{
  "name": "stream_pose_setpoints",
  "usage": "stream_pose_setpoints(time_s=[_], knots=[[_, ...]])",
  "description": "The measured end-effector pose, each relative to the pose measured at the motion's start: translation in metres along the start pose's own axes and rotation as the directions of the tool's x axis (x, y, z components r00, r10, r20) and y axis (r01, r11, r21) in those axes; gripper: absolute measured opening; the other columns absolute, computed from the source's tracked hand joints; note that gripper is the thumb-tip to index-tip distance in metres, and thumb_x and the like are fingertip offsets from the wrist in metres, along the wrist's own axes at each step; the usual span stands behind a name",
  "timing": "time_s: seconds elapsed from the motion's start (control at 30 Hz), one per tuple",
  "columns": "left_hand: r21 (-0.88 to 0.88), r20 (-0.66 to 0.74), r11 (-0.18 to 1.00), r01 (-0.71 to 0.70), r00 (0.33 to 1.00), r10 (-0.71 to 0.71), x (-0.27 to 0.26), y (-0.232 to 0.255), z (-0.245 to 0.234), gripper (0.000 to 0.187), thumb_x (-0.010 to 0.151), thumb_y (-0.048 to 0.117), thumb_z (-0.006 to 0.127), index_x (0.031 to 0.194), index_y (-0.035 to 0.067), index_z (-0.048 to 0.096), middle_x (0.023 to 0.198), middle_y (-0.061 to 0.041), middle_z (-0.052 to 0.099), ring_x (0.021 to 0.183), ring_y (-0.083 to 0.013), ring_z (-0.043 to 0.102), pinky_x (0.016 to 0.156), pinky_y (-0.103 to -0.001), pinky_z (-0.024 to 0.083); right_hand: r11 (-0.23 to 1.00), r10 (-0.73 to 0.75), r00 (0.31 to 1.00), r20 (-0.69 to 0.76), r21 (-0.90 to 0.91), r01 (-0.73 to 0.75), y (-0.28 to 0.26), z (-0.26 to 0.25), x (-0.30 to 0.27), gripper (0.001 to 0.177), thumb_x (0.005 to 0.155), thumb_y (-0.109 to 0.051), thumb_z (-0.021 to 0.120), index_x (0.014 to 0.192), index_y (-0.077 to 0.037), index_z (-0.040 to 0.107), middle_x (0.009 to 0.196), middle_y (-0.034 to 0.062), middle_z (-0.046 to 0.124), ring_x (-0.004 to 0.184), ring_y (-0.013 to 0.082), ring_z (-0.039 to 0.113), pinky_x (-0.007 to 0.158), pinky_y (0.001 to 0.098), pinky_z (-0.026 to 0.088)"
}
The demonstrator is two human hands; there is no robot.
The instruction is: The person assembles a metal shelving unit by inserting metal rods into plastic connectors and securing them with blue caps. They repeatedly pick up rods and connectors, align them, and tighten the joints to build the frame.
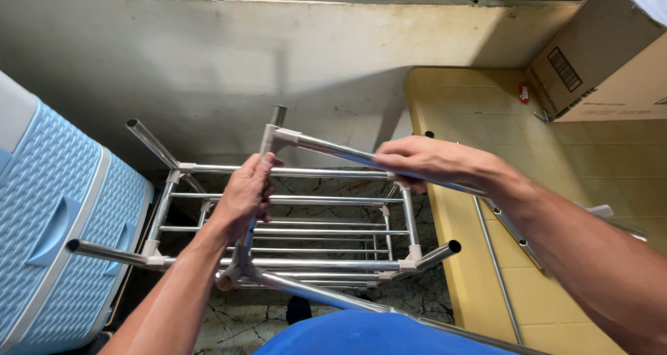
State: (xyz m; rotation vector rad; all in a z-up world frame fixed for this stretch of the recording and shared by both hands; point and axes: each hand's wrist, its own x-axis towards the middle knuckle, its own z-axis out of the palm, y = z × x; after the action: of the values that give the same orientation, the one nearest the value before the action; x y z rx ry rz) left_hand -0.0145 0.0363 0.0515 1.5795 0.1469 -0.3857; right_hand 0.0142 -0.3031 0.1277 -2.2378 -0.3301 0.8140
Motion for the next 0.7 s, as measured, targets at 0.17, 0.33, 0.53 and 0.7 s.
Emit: stream_pose_setpoints(time_s=[0.17, 0.33, 0.53, 0.7], knots=[[0.108, -0.087, 0.994, 0.021, 0.996, -0.012, -0.009, 0.001, -0.014, 0.051, 0.098, 0.053, 0.047, 0.117, 0.006, 0.058, 0.081, -0.003, 0.061, 0.061, -0.0127, 0.065, 0.055, -0.033, 0.055, 0.956, 0.002, 0.973, 0.229, 0.285, -0.069, -0.048, 0.024, 0.046, 0.047, 0.101, -0.053, 0.046, 0.108, -0.009, 0.059, 0.068, -0.0013, 0.053, 0.050, 0.0085, 0.049, 0.042, 0.0276, 0.041], [0.243, -0.219, 0.951, -0.193, 0.944, 0.247, -0.008, 0.016, -0.029, 0.049, 0.100, 0.053, 0.055, 0.118, 0.008, 0.054, 0.072, -0.002, 0.057, 0.057, -0.0107, 0.057, 0.050, -0.030, 0.049, 0.945, -0.119, 0.911, 0.395, 0.327, -0.019, -0.064, 0.039, 0.067, 0.041, 0.105, -0.046, 0.050, 0.113, -0.007, 0.061, 0.068, -0.0037, 0.048, 0.050, 0.0058, 0.040, 0.039, 0.0253, 0.032], [0.212, -0.247, 0.956, -0.202, 0.936, 0.252, -0.013, 0.019, -0.026, 0.043, 0.100, 0.053, 0.052, 0.108, 0.011, 0.058, 0.058, 0.003, 0.047, 0.047, -0.0100, 0.045, 0.039, -0.031, 0.033, 0.941, -0.125, 0.923, 0.363, 0.339, -0.006, -0.079, 0.063, 0.087, 0.047, 0.103, -0.046, 0.050, 0.121, -0.007, 0.068, 0.068, -0.0030, 0.056, 0.052, 0.0063, 0.046, 0.044, 0.0259, 0.040], [0.342, -0.311, 0.918, -0.203, 0.897, 0.314, -0.008, 0.011, -0.030, 0.047, 0.100, 0.056, 0.049, 0.092, 0.010, 0.061, 0.058, 0.001, 0.050, 0.053, -0.0090, 0.049, 0.046, -0.031, 0.038, 0.950, -0.193, 0.928, 0.318, 0.297, 0.096, -0.093, 0.083, 0.112, 0.047, 0.105, -0.049, 0.050, 0.111, -0.005, 0.066, 0.061, -0.0039, 0.044, 0.048, 0.0086, 0.038, 0.040, 0.0295, 0.030]])
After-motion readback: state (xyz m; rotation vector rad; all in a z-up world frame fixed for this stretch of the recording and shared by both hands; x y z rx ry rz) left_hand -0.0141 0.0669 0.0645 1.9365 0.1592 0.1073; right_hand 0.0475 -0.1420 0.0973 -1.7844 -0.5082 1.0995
